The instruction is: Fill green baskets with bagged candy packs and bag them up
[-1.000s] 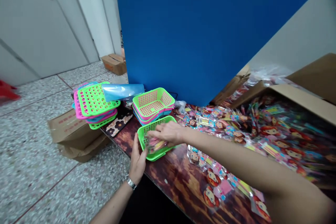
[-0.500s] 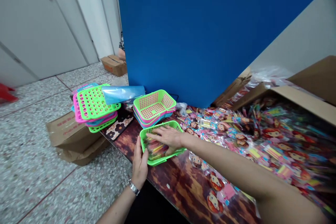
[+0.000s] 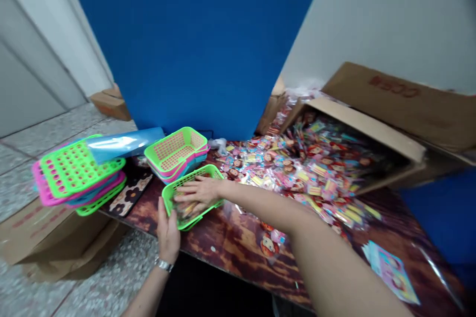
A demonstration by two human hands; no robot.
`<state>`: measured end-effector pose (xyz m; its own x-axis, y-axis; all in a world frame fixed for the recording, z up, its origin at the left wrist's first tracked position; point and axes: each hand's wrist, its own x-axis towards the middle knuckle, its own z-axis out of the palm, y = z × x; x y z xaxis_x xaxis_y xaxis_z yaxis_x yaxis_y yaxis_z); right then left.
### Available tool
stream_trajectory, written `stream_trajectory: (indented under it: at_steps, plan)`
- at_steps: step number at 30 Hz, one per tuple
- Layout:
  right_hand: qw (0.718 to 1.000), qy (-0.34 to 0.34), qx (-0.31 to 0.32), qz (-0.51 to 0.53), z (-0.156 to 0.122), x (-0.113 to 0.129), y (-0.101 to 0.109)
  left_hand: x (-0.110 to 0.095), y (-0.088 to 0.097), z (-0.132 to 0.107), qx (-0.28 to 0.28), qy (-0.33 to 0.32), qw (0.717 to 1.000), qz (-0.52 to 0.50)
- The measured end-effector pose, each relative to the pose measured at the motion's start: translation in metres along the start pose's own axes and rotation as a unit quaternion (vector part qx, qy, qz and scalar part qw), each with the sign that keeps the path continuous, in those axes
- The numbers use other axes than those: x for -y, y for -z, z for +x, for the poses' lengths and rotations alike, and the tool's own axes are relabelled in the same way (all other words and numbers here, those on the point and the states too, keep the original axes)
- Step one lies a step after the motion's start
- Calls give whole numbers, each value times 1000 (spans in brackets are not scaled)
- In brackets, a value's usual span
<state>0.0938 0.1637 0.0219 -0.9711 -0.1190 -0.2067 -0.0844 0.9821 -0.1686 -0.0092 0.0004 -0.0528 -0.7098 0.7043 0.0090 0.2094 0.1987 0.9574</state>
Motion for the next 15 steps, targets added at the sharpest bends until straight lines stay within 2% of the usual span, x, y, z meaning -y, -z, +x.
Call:
stream_trajectory:
  at_steps: [1,3,5,7,8,9,10,11,13,14,15]
  plan:
    - [999,-14,-40,8,-12,-1,7,-1,1,2,6,0,1000,3]
    - [986,-85,-142,28,-49,0,12,-4,5,2,15,-12,1000,22]
    - [950,-214,-222,56,-97,7,0,-11,9,-5,-1,-74,995,67]
    - [895,-368,-240,72,-144,21,-30,-22,11,-20,-24,-206,972,109]
    - [860,-449,-233,67,-164,30,-49,-27,10,-29,-20,-287,950,119]
    - [825,-519,-217,55,-179,40,-69,-32,7,-40,6,-358,926,121]
    - [810,-553,-187,53,-189,51,-88,-35,1,-50,55,-412,901,125]
    - [811,-562,-154,61,-195,62,-105,-38,-8,-59,122,-451,874,132]
    - [832,-537,-118,78,-198,81,-130,-37,-30,-72,262,-490,816,156]
    - [851,-507,-109,86,-198,88,-137,-33,-43,-74,309,-507,788,165]
    - [872,-469,-104,93,-198,93,-141,-29,-55,-75,330,-524,767,169]
